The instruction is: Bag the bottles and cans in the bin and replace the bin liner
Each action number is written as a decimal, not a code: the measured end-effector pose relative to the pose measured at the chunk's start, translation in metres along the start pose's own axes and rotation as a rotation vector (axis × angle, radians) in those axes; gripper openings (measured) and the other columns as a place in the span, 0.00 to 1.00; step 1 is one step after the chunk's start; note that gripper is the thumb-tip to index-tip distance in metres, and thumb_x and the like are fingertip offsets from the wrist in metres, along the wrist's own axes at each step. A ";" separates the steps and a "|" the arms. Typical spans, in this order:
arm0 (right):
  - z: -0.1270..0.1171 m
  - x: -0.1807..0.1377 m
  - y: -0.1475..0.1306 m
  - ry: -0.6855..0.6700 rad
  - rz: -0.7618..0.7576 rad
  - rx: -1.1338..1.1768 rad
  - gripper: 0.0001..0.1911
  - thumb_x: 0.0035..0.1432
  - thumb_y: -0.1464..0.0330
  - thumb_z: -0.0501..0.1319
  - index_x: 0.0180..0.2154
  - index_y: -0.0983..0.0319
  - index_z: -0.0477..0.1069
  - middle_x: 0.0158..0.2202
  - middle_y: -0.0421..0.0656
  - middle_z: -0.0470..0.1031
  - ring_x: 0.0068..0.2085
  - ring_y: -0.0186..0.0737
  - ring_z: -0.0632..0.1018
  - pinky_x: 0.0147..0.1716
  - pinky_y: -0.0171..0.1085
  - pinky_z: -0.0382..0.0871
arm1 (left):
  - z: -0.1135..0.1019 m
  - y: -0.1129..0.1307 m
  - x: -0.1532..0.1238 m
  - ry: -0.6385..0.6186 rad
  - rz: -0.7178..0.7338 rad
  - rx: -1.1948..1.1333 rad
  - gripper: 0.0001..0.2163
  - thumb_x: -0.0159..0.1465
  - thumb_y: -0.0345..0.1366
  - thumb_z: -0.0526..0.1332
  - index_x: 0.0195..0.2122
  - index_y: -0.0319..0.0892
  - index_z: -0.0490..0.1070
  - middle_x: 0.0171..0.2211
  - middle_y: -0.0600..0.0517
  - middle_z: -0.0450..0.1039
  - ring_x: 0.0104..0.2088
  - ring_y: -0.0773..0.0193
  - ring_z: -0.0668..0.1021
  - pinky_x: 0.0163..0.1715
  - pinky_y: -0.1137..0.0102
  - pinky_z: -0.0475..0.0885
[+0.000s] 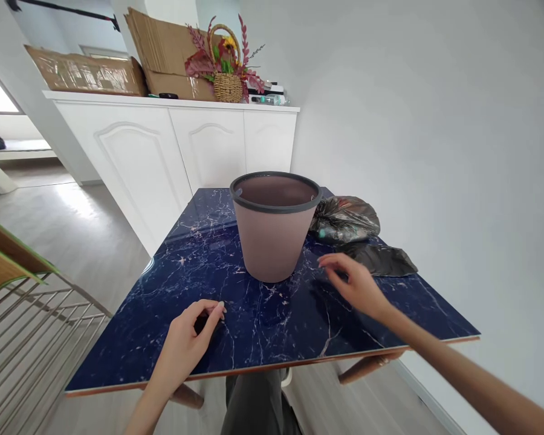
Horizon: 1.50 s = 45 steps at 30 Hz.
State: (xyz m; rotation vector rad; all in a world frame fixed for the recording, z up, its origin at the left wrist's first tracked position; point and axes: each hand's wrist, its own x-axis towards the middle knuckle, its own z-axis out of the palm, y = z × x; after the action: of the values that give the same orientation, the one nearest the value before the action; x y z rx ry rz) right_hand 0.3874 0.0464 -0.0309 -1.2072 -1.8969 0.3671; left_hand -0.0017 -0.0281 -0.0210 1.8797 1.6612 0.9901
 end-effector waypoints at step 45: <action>0.026 -0.042 -0.031 0.028 0.213 0.391 0.11 0.68 0.66 0.56 0.39 0.53 0.78 0.40 0.40 0.83 0.39 0.45 0.82 0.41 0.41 0.74 | -0.002 0.010 0.016 0.092 -0.074 0.119 0.26 0.62 0.66 0.61 0.37 0.47 0.80 0.36 0.51 0.83 0.40 0.55 0.84 0.45 0.68 0.77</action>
State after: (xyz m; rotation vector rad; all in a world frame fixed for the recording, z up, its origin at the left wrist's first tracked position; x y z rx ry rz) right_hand 0.3563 -0.0004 -0.0477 -1.1388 -1.5798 0.7920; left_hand 0.0035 -0.0143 -0.0092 1.8574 1.8673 0.9800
